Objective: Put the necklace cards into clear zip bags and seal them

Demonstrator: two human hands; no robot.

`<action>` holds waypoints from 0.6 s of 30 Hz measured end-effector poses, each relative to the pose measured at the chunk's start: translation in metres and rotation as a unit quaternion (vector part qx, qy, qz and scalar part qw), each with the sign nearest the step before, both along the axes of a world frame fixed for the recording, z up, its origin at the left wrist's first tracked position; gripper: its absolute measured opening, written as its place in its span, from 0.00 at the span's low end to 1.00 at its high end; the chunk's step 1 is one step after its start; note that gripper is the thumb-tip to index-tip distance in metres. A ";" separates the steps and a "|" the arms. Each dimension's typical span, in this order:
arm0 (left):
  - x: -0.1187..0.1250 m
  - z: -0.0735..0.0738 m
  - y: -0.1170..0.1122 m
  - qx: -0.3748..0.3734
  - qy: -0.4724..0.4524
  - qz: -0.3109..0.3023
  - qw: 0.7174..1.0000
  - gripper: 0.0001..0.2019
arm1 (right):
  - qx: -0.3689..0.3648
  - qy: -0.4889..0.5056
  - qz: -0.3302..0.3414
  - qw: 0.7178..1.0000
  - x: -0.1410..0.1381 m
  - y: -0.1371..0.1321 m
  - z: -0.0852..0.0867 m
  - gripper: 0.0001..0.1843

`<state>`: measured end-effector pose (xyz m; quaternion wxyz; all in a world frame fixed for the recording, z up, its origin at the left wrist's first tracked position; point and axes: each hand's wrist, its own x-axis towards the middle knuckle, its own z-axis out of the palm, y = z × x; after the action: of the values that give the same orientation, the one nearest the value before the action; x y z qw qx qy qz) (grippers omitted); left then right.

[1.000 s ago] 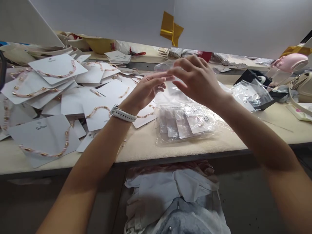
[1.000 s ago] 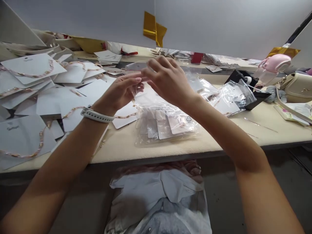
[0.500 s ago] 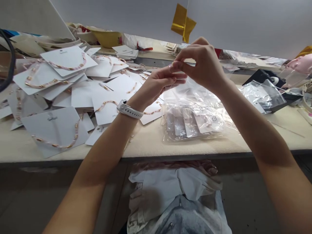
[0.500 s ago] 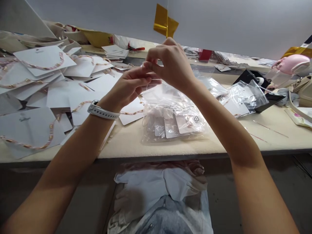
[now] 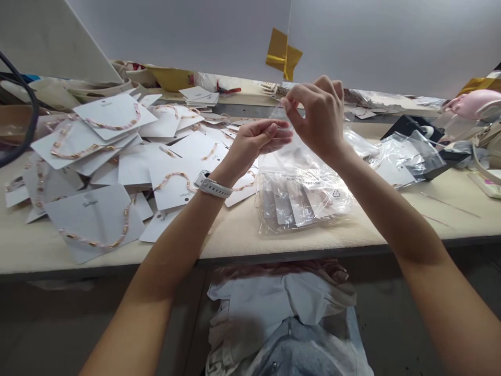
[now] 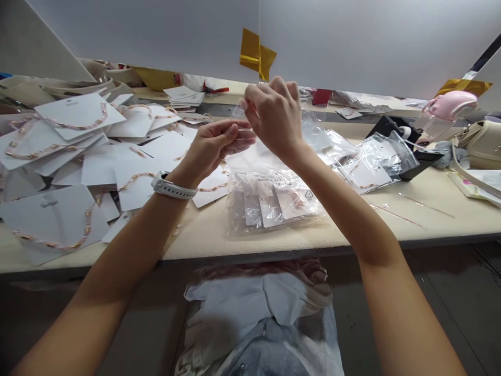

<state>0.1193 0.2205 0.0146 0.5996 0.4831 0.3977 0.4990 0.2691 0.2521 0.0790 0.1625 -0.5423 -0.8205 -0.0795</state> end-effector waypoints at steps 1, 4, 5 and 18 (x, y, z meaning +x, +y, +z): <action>-0.001 -0.001 -0.002 0.000 -0.002 0.001 1.000 0.13 | 0.002 0.035 -0.044 0.998 0.003 0.007 0.004 0.12; -0.007 -0.005 -0.005 0.002 -0.003 0.018 1.000 0.12 | 0.034 0.179 -0.185 0.966 0.028 0.034 0.018 0.10; -0.010 -0.006 -0.006 0.003 -0.004 0.029 1.000 0.12 | 0.049 0.222 -0.195 0.954 0.043 0.043 0.023 0.10; -0.005 -0.015 0.004 -0.002 -0.021 0.080 0.997 0.09 | 0.084 0.374 -0.529 0.757 0.336 -0.042 -0.016 0.14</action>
<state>0.1145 0.2243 -0.0007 0.5667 0.4376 0.4241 0.5545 0.6054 0.2101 0.0627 0.4333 -0.8606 -0.2674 -0.0122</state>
